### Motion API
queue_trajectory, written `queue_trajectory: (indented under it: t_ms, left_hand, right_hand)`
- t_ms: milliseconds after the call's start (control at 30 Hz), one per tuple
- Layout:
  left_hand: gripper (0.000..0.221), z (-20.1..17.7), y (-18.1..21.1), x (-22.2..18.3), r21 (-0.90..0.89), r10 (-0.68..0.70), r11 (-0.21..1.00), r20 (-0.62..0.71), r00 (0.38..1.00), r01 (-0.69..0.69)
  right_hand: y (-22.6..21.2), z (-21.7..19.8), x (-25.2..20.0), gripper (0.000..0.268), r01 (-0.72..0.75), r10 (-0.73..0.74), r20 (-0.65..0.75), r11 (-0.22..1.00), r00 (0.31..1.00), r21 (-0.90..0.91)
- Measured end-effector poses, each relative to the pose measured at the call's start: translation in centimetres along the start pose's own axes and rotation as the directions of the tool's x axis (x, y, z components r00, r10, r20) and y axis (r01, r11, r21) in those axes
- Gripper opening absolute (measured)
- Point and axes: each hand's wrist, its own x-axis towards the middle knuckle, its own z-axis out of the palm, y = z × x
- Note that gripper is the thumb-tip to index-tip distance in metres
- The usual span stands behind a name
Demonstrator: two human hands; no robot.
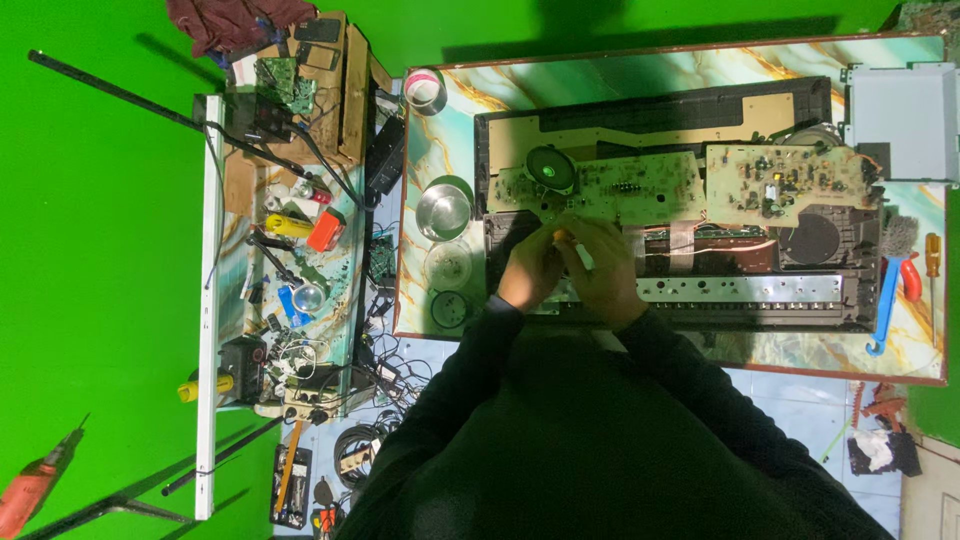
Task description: The person disassembles the internal components of an electronic musical keyboard, using a screwdriver to remove screws from circuit boards and internal frames.
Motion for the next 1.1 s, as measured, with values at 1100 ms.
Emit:
queue_trajectory:
  t_ms: [1100]
  left_hand:
    - [0.023,-0.1,-1.3,-0.6,0.040,-0.003,0.999,0.083,0.997,0.000]
  right_hand:
    - [-0.6,-0.5,-1.0,0.022,0.062,-0.062,0.041,0.998,0.997,-0.003]
